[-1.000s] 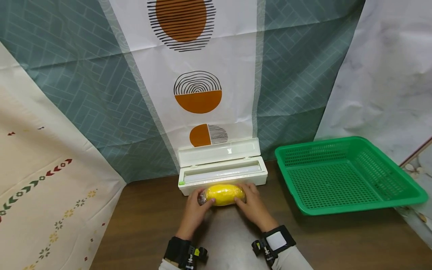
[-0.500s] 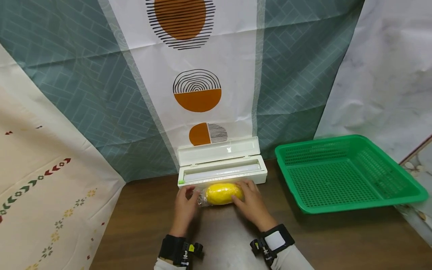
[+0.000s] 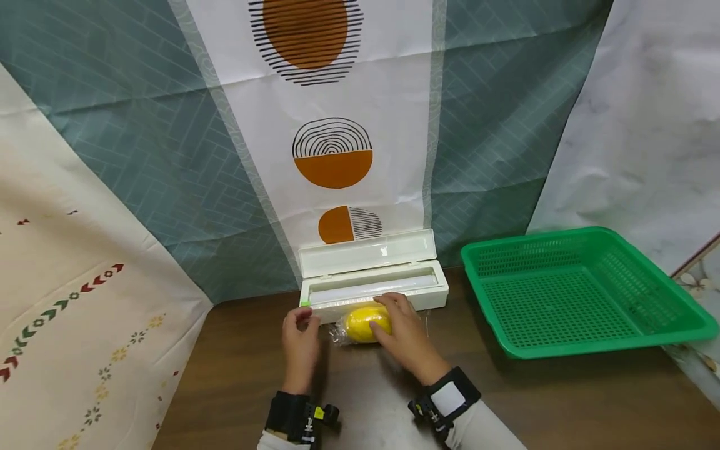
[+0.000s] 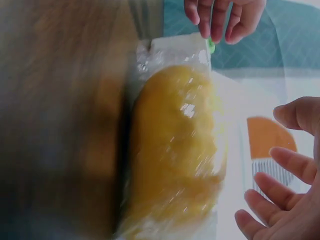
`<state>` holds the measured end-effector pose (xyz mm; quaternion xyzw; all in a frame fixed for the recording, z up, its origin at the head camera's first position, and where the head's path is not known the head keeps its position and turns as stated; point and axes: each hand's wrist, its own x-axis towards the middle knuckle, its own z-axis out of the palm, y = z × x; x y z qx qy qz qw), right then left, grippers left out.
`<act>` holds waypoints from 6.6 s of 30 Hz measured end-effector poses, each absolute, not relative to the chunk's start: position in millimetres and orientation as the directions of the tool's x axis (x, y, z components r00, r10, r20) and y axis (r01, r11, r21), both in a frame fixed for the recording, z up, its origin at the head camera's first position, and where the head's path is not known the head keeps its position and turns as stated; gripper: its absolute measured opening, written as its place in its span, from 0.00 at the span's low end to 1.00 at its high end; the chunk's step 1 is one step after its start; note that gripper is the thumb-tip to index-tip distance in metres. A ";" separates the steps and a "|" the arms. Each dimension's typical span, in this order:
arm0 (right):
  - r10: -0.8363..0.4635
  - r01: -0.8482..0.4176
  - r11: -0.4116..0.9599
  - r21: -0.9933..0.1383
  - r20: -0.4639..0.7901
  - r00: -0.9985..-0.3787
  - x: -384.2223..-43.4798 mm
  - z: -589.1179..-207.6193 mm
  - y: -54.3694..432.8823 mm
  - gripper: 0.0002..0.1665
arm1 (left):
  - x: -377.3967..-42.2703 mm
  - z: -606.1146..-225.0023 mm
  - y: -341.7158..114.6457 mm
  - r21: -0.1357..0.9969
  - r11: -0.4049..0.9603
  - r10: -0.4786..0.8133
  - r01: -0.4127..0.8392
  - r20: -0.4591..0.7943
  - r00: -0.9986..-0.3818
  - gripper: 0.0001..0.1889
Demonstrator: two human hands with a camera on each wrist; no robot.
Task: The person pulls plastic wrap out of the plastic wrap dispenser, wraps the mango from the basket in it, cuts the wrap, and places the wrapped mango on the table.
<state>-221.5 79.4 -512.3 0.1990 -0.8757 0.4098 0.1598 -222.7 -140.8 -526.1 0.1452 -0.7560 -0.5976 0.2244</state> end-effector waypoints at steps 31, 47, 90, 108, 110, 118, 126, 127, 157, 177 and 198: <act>-0.625 -0.720 0.606 -0.338 0.357 -0.694 -265.5 -461.7 -23.5 0.15 | -243.8 -540.5 -146.2 0.989 0.140 -0.473 -0.050 0.022 -0.881 0.32; -0.707 -0.741 0.655 -0.148 0.227 -0.670 -284.8 -463.9 -55.0 0.11 | -251.0 -547.5 -152.3 0.989 -0.131 -0.422 0.072 0.010 -0.906 0.27; -0.656 -0.670 0.741 0.047 0.263 -0.707 -299.0 -480.2 -70.5 0.07 | -237.4 -522.6 -142.4 0.999 -0.006 -0.458 0.035 0.029 -0.889 0.27; -0.655 -0.668 0.742 0.061 0.281 -0.702 -297.1 -479.2 -66.0 0.07 | -252.4 -551.2 -152.2 0.981 -0.186 -0.399 0.059 -0.021 -0.917 0.28; -0.655 -0.667 0.742 0.067 0.284 -0.700 -296.7 -478.9 -65.8 0.06 | -252.2 -550.4 -152.4 0.981 -0.186 -0.396 0.061 -0.018 -0.918 0.28; -0.650 -0.655 0.750 0.093 0.288 -0.704 -295.8 -475.7 -64.5 0.06 | -252.3 -548.3 -153.4 0.986 -0.162 -0.382 0.044 -0.021 -0.924 0.28; -0.669 -0.654 0.738 0.164 0.303 -0.679 -297.0 -478.5 -63.1 0.05 | -252.1 -548.3 -154.6 0.987 -0.155 -0.369 0.050 -0.011 -0.930 0.27; -0.668 -0.652 0.739 0.167 0.298 -0.681 -296.7 -478.6 -63.0 0.05 | -251.8 -548.7 -154.8 0.987 -0.154 -0.367 0.046 -0.014 -0.930 0.27; -0.664 -0.660 0.738 0.140 0.323 -0.674 -294.8 -480.7 -56.3 0.06 | -253.8 -547.8 -156.9 0.987 -0.159 -0.369 0.031 -0.030 -0.929 0.26; -0.667 -0.660 0.734 0.161 0.350 -0.657 -300.1 -486.2 -50.3 0.03 | -242.8 -523.4 -156.3 0.984 -0.179 -0.333 -0.006 -0.066 -0.941 0.28; -0.666 -0.665 0.734 0.139 0.342 -0.663 -299.9 -483.9 -45.3 0.04 | -253.8 -545.7 -156.5 0.988 -0.151 -0.366 0.009 -0.047 -0.930 0.27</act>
